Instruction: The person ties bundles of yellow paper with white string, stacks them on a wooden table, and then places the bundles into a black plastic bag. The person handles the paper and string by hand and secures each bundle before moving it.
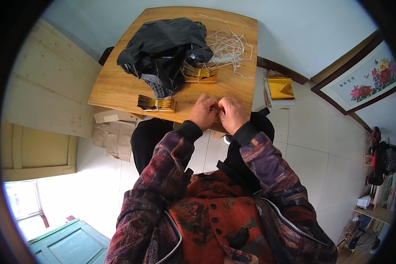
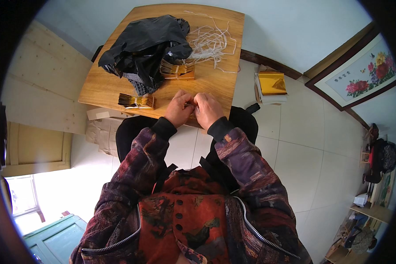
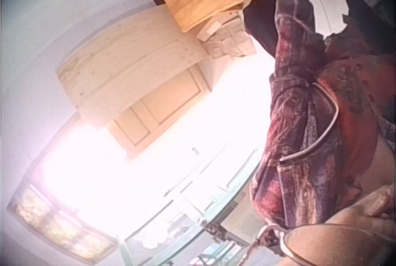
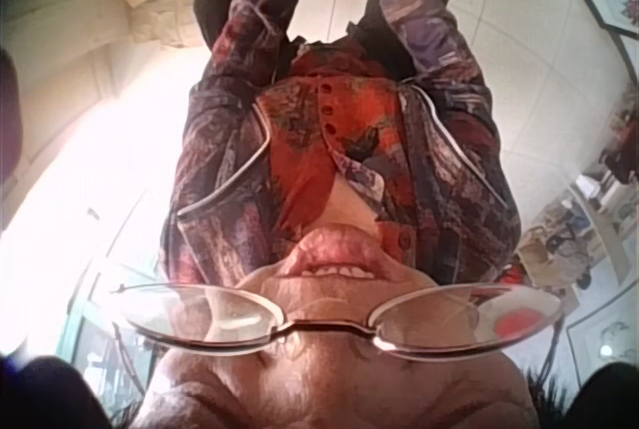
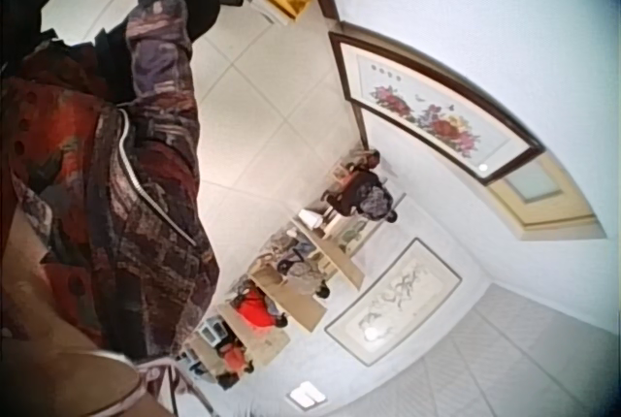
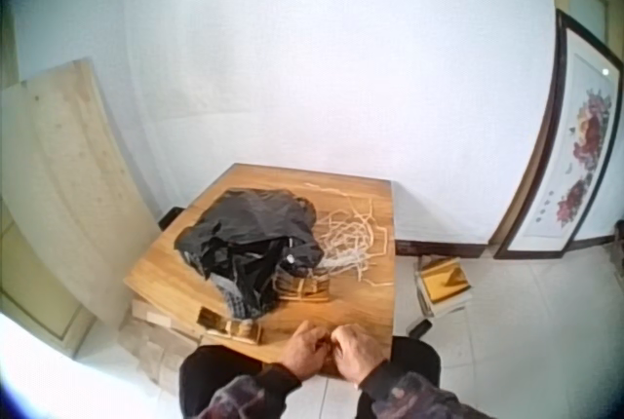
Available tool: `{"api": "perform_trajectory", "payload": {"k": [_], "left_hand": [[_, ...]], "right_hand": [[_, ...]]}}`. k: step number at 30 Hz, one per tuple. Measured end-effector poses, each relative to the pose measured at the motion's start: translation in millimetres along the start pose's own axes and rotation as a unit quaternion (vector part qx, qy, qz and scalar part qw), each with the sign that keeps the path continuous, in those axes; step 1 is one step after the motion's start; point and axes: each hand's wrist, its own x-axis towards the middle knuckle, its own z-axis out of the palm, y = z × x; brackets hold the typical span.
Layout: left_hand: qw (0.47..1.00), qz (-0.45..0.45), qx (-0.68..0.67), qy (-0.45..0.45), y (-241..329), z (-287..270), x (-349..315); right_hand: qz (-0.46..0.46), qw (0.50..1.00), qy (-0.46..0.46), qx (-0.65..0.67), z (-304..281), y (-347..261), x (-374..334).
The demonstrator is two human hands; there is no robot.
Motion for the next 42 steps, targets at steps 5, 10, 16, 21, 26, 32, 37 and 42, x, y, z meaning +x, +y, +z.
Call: {"api": "perform_trajectory", "payload": {"k": [5, 10, 16, 21, 26, 32, 37, 42], "left_hand": [[1.000, -0.013, -0.005, -0.001, 0, 2, -2], [1.000, -0.023, 0.005, -0.009, 1, 3, -1], [1.000, 0.006, 0.002, -0.004, -3, 2, -2], [1.000, 0.011, 0.002, -0.004, -8, 3, 0], [1.000, -0.006, -0.003, 0.005, -9, 6, 2], [1.000, -0.006, -0.004, 0.005, -8, 7, 2], [1.000, 0.021, -0.012, 0.001, -10, 7, 4], [1.000, 0.012, -0.003, -0.015, -12, 5, 6]], "right_hand": [[0.026, 0.996, -0.081, -0.020, -10, -2, 9], [0.066, 0.974, -0.157, -0.152, -13, -16, 17], [0.016, 0.962, -0.087, -0.257, -2, -22, 7], [-0.024, 0.970, -0.016, -0.241, 7, -11, -7], [-0.053, 0.982, 0.023, -0.178, 10, -1, -15], [-0.081, 0.988, 0.071, -0.113, 13, 5, -19], [-0.117, 0.984, 0.093, -0.097, 12, 7, -18], [-0.111, 0.985, 0.084, -0.101, 10, 4, -18]]}}
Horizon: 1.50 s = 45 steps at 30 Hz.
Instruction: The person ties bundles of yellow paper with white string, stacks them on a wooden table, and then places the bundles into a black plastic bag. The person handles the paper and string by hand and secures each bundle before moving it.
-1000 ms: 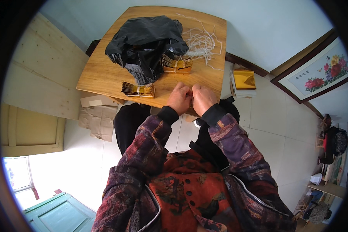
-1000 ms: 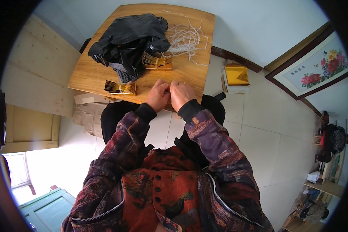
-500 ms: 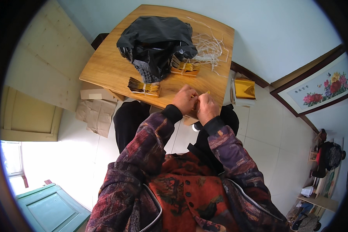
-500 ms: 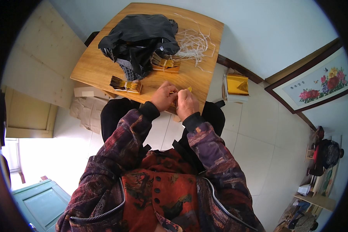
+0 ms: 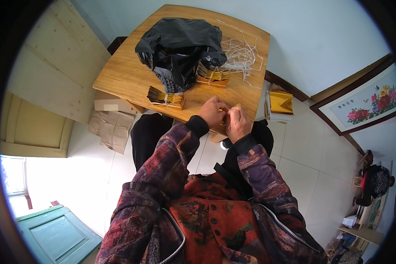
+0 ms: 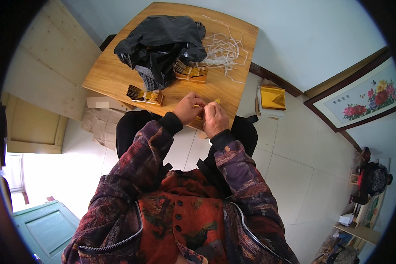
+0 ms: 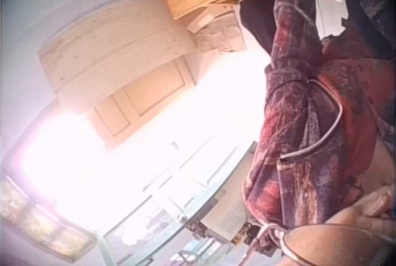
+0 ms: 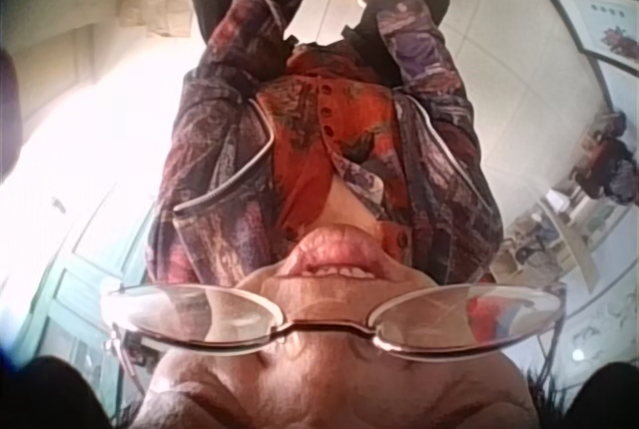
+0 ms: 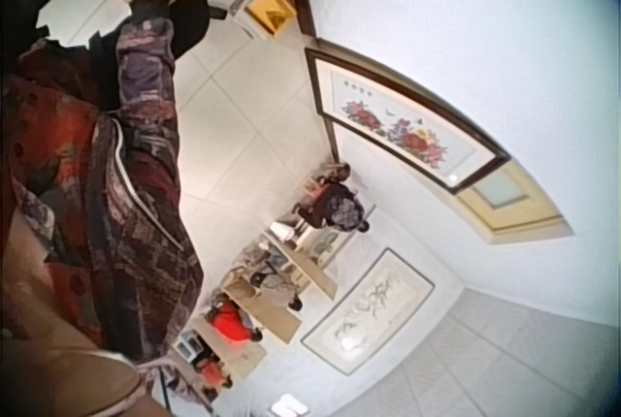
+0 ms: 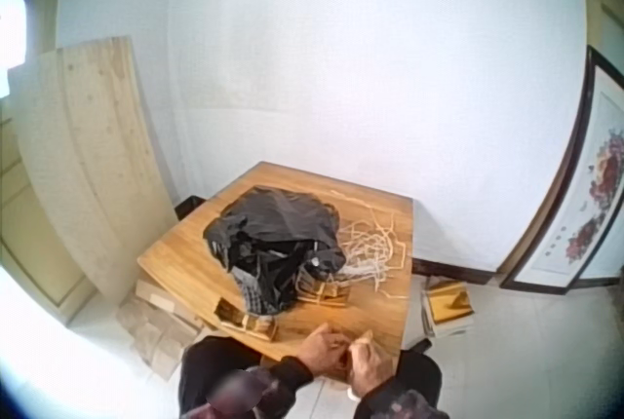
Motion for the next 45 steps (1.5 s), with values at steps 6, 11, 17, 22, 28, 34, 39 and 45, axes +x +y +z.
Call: {"api": "perform_trajectory", "payload": {"k": [6, 11, 17, 22, 28, 34, 39, 45], "left_hand": [[0.999, -0.019, 0.022, 0.018, 3, 2, -3], [0.995, -0.057, -0.036, 0.067, 7, 12, -4], [0.994, -0.029, 0.003, 0.102, 14, 11, -8], [0.994, -0.011, 0.015, 0.111, 13, 11, -7], [0.996, 0.010, 0.014, 0.093, 8, 12, -6], [0.997, 0.028, 0.034, 0.068, 2, 12, -5], [0.999, 0.034, 0.020, 0.032, -5, 8, 0], [0.999, -0.028, 0.029, -0.012, -1, 5, 6]], "right_hand": [[0.046, 0.998, -0.033, 0.030, -4, 2, 2], [0.076, 0.994, -0.082, 0.005, -12, 2, 9], [0.140, 0.972, -0.181, -0.058, -17, -11, 28], [0.130, 0.975, -0.150, -0.096, -11, -15, 21], [0.119, 0.978, -0.128, -0.118, 1, -10, 7], [0.084, 0.988, -0.076, -0.106, 3, -9, 2], [0.058, 0.993, -0.050, -0.089, 3, -7, 1], [0.052, 0.994, -0.043, -0.083, 3, -5, -1]]}}
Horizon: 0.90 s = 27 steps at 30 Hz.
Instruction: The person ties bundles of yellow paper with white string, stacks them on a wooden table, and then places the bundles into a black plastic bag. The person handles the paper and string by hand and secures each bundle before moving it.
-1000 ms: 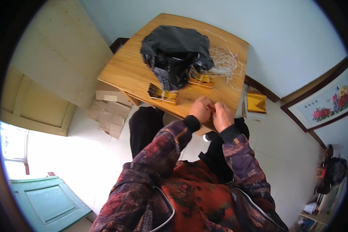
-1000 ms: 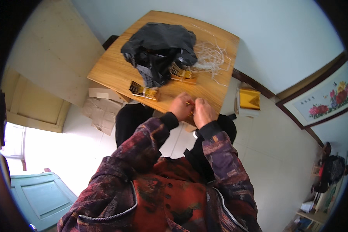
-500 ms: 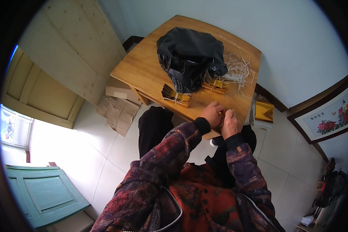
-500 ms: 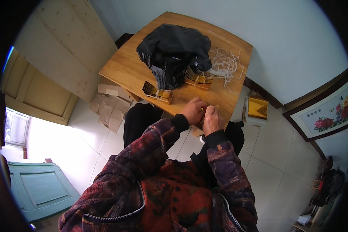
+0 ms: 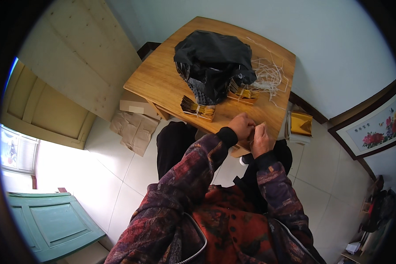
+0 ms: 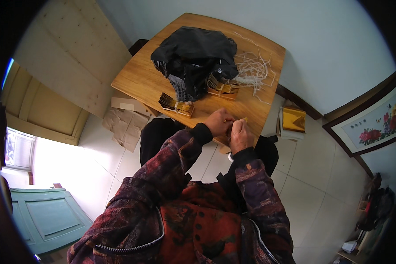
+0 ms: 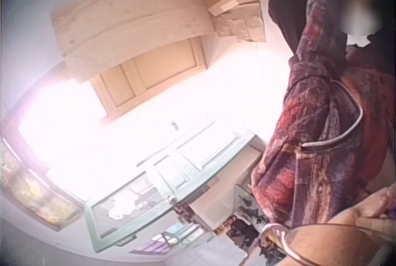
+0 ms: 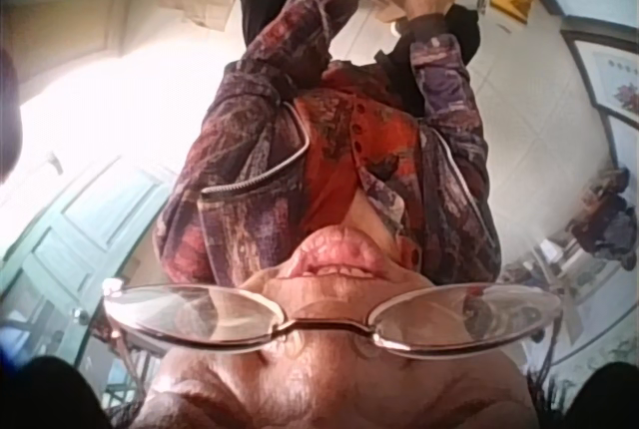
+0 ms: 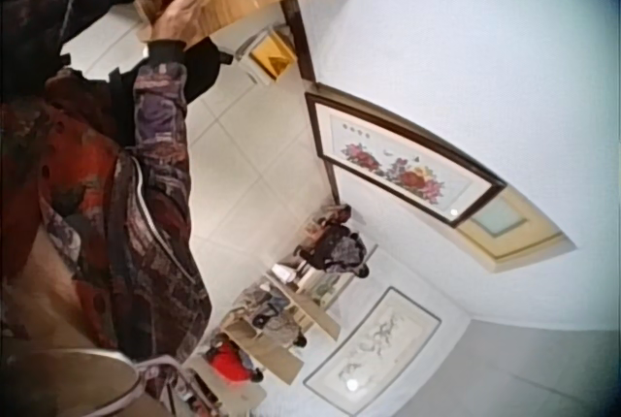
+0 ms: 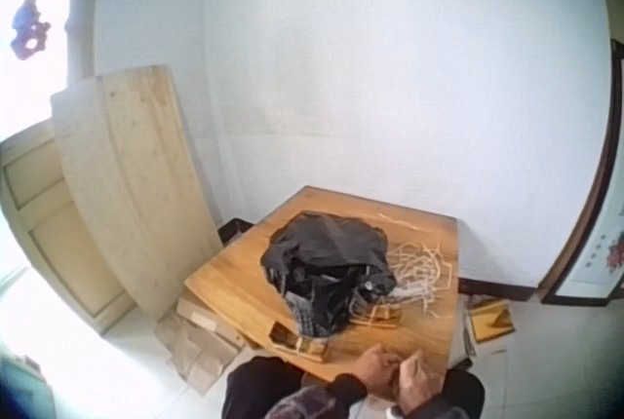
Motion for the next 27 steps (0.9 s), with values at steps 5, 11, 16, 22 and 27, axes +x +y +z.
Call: {"api": "perform_trajectory", "payload": {"k": [5, 11, 16, 22, 27], "left_hand": [[0.998, 0.000, 0.027, -0.058, 5, -9, 9], [0.994, 0.013, 0.007, -0.107, 3, -13, 20], [0.996, -0.026, 0.005, -0.089, 8, -14, 16], [0.998, -0.006, -0.004, -0.064, 13, -18, 4], [0.999, -0.030, 0.013, 0.012, 15, -5, -1]], "right_hand": [[-0.013, 1.000, 0.011, -0.001, 0, 0, -1], [-0.030, 0.998, 0.035, -0.029, -1, 0, -1], [-0.011, 1.000, 0.018, 0.008, -4, -1, 1], [0.008, 1.000, 0.010, 0.016, -3, -3, 3], [0.019, 0.999, 0.010, 0.030, -1, 1, -1]]}}
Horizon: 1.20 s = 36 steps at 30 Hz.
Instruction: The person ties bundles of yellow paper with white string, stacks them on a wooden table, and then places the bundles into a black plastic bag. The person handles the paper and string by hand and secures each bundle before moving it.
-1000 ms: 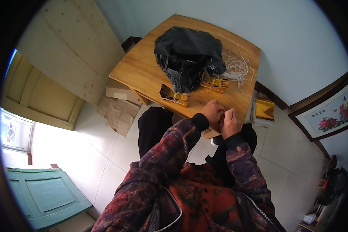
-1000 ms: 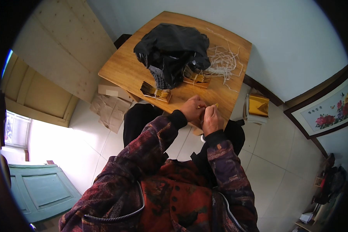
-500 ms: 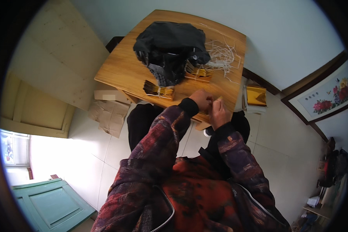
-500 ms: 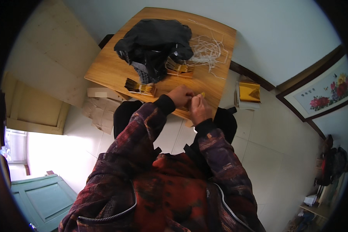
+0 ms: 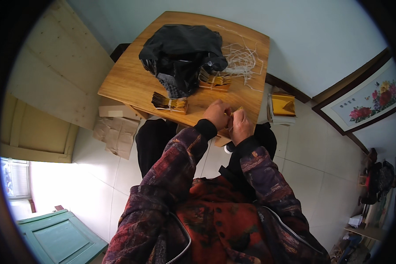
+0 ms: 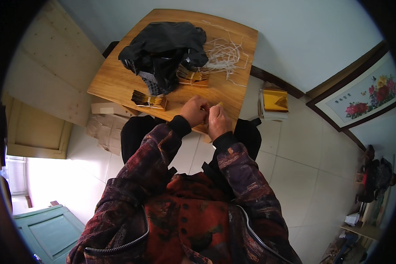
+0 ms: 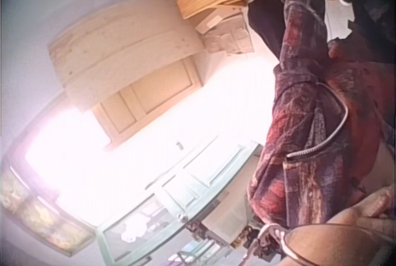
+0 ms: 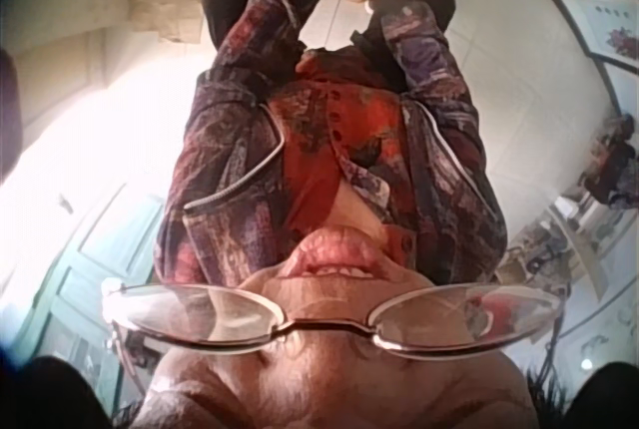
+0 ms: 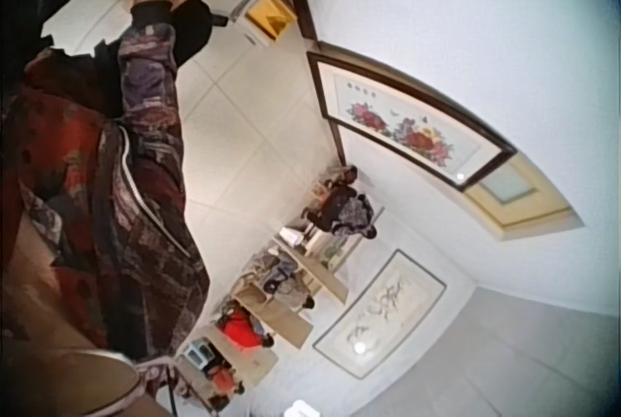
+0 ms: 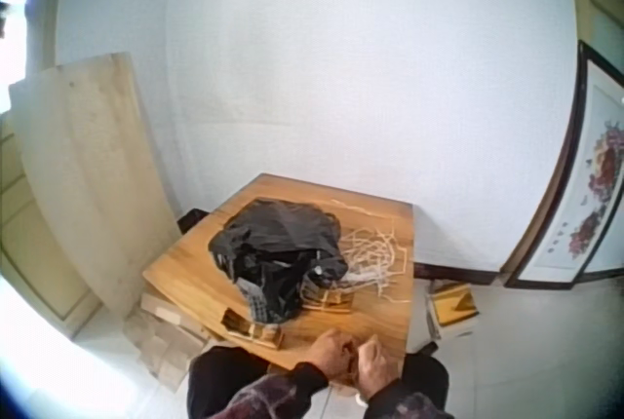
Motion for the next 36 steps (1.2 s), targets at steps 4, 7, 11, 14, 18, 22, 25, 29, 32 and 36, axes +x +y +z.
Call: {"api": "perform_trajectory", "payload": {"k": [4, 7, 11, 14, 18, 22, 25, 29, 32, 36], "left_hand": [[0.999, 0.019, 0.017, 0.045, 0, 6, -3], [0.997, 0.026, 0.045, 0.065, 0, 8, -5], [0.995, 0.046, 0.055, 0.076, 0, 9, -6], [0.994, 0.057, 0.045, 0.086, -1, 10, -6], [0.994, 0.066, 0.025, 0.087, -4, 11, -6], [0.996, 0.061, -0.006, 0.059, -10, 9, -4], [0.997, 0.056, -0.022, 0.039, -13, 7, -3], [0.998, 0.049, -0.030, 0.033, -15, 4, -1], [0.998, 0.049, -0.018, 0.035, -13, 5, -1], [0.998, 0.020, -0.058, 0.017, -9, 1, 0]], "right_hand": [[0.005, 1.000, -0.017, 0.022, -2, 3, -2], [0.019, 0.999, -0.027, 0.034, -6, 1, 0], [0.067, 0.996, -0.058, 0.018, -11, -5, 6], [0.088, 0.992, -0.088, -0.005, -14, -8, 11], [0.097, 0.991, -0.084, -0.025, -14, -12, 14], [0.109, 0.989, -0.080, -0.051, -9, -13, 11], [0.098, 0.992, -0.062, -0.047, -7, -11, 7], [0.082, 0.996, -0.025, -0.001, -2, -7, 2], [0.062, 0.998, -0.016, 0.003, 2, -4, -1], [0.044, 0.999, 0.004, -0.004, 5, -1, -3]]}}
